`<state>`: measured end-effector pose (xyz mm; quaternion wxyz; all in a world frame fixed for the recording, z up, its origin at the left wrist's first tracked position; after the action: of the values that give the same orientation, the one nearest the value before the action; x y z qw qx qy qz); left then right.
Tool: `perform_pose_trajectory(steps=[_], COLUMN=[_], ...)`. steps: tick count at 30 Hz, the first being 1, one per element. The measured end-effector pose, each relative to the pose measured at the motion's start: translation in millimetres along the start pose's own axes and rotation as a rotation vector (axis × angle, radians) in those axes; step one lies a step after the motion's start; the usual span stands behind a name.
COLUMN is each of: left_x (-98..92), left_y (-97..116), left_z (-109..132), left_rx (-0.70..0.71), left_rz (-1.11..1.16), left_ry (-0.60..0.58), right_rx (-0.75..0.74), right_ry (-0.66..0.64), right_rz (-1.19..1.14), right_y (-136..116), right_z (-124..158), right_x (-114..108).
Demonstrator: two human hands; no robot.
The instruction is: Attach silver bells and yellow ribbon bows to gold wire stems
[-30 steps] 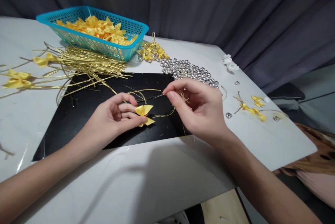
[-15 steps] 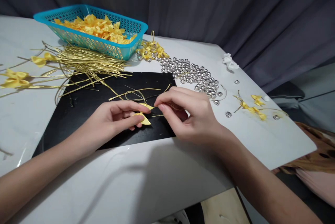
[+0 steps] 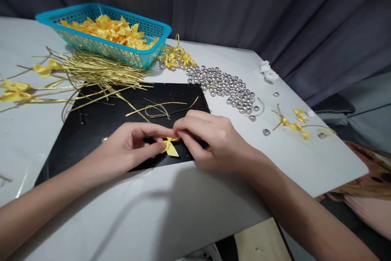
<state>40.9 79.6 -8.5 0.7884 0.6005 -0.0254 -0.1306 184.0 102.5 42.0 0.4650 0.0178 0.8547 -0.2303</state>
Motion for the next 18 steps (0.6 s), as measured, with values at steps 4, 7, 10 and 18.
perform_pose_trajectory(steps=[4,7,10,18], left_x=[0.0,0.7,1.1,-0.4], left_y=[-0.6,0.3,0.5,-3.9], left_z=[0.0,-1.2,-1.8,-1.9], left_rx=[-0.021,-0.035,-0.042,-0.066], left_rz=[0.021,0.047,0.061,0.063], left_ry=[-0.002,-0.007,-0.009,0.001], right_rx=[0.018,0.027,0.032,0.042], right_ry=[-0.051,-0.069,-0.104,-0.122], right_rz=[0.016,0.037,0.042,0.039], right_y=[-0.3,-0.2,0.0,-1.4], right_z=[-0.3,-0.1,-0.3,-0.6], right_x=[1.7,2.9,4.9,4.5])
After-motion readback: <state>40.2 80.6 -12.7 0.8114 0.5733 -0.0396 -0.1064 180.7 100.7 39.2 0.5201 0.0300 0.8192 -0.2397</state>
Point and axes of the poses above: each hand's wrist, its own z-axis away from the middle knuckle, its own x-axis out of the palm, y = z × x, the point moved 5 cm from there along -z, towards the middle knuckle, and after that the axes turned 3 degrees about -y, right-handed, at the moved point
